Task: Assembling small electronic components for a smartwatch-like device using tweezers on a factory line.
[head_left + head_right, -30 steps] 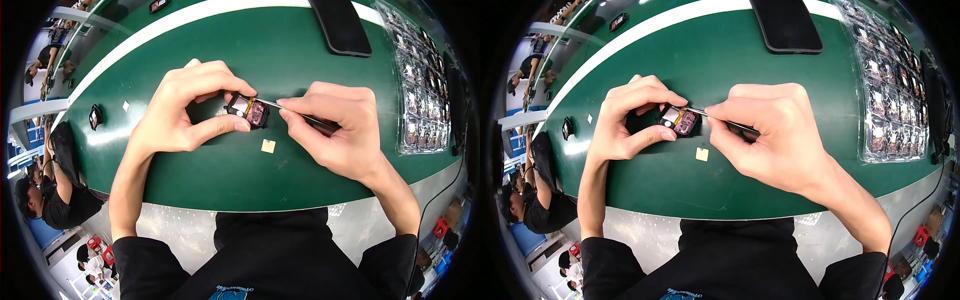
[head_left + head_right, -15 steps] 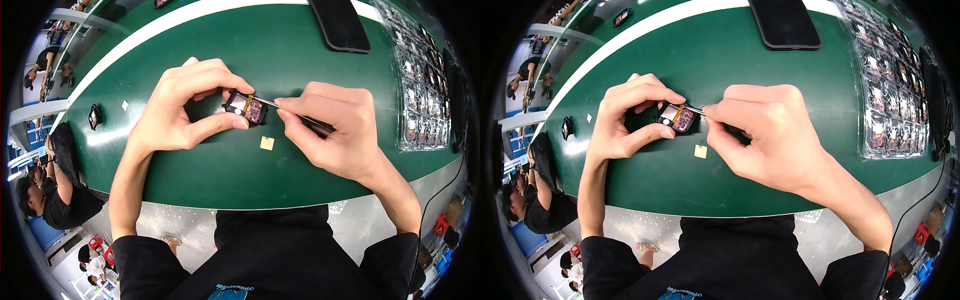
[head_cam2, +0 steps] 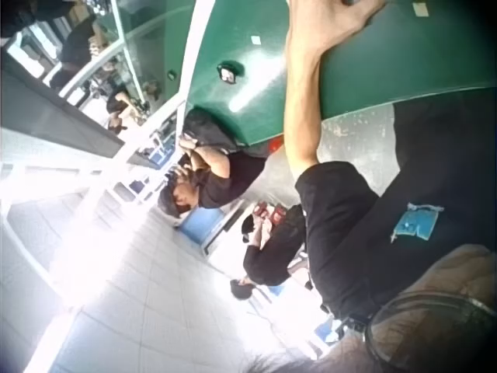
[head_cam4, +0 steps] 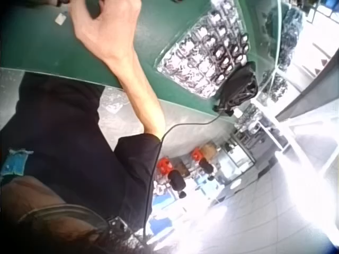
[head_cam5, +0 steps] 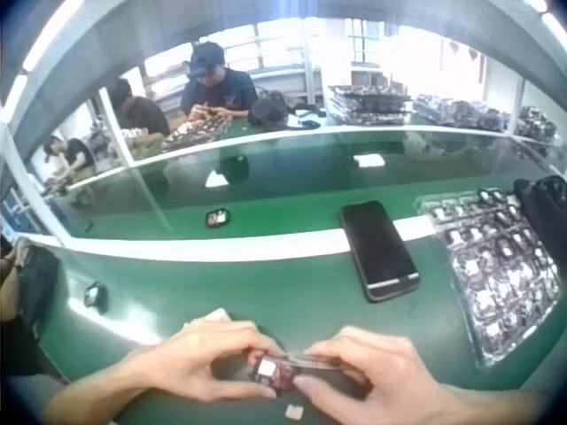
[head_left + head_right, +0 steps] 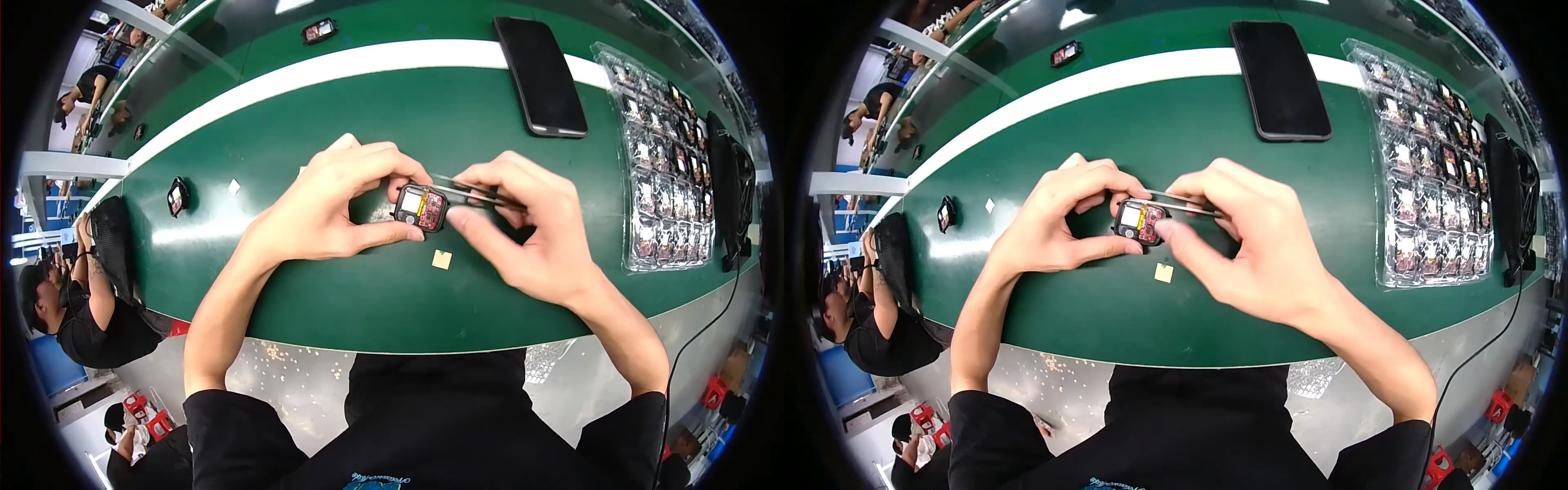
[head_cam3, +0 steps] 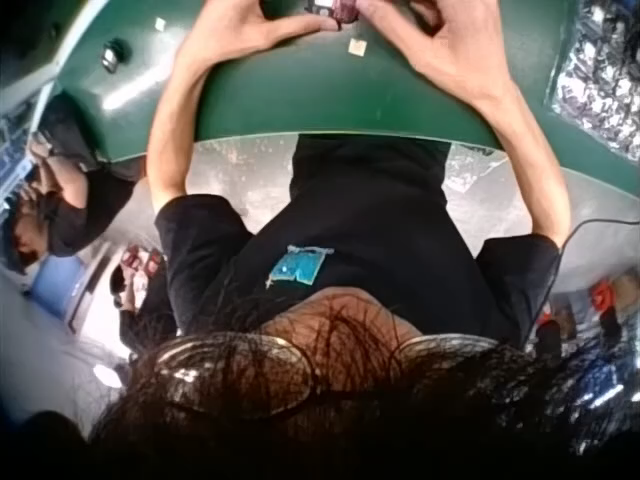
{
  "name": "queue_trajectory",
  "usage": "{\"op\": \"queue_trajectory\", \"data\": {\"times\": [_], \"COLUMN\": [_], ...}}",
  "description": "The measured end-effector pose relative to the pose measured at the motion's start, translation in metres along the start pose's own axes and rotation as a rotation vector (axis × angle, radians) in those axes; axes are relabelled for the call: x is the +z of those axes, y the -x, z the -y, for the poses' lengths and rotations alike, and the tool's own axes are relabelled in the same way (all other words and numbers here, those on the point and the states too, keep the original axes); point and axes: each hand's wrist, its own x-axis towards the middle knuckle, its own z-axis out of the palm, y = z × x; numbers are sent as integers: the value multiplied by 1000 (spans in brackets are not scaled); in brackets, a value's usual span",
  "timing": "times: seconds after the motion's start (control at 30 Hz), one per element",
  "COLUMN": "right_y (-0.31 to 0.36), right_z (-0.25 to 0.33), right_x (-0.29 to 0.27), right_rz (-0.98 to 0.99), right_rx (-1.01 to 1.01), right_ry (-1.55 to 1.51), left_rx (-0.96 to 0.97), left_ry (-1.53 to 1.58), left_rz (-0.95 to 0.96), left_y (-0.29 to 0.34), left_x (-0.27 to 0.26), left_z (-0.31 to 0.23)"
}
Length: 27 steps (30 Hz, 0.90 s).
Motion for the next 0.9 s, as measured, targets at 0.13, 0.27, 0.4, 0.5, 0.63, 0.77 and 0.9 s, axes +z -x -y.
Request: {"op": "queue_trajectory", "data": {"times": [0.13, 0.27, 0.4, 0.5, 0.63, 0.77, 0.9], "right_y": [1, 5, 7, 6, 14, 48, 90], "right_z": [-3, 0, 4, 4, 10, 27, 22], "right_x": [9, 15, 11, 9, -8, -57, -114], "right_rz": [55, 58, 19, 30, 14, -188, -453], "right_rx": [-140, -90, -70, -43, 17, 47, 153], "right_ry": [229, 262, 268, 219, 98, 120, 185], "left_rx": [-92, -102, -78, -143, -214, -81, -143], "left_ry": [100, 127, 182, 349, 311, -262, -582], "left_rz": [46, 91, 123, 156, -25, -274, -361], "left_y": [3, 6, -6, -11, -26, -75, -87], "left_x": [-2, -5, -9, -19, -37, -53, -72], "left_z": [-2, -1, -5, -3, 16, 59, 110]}}
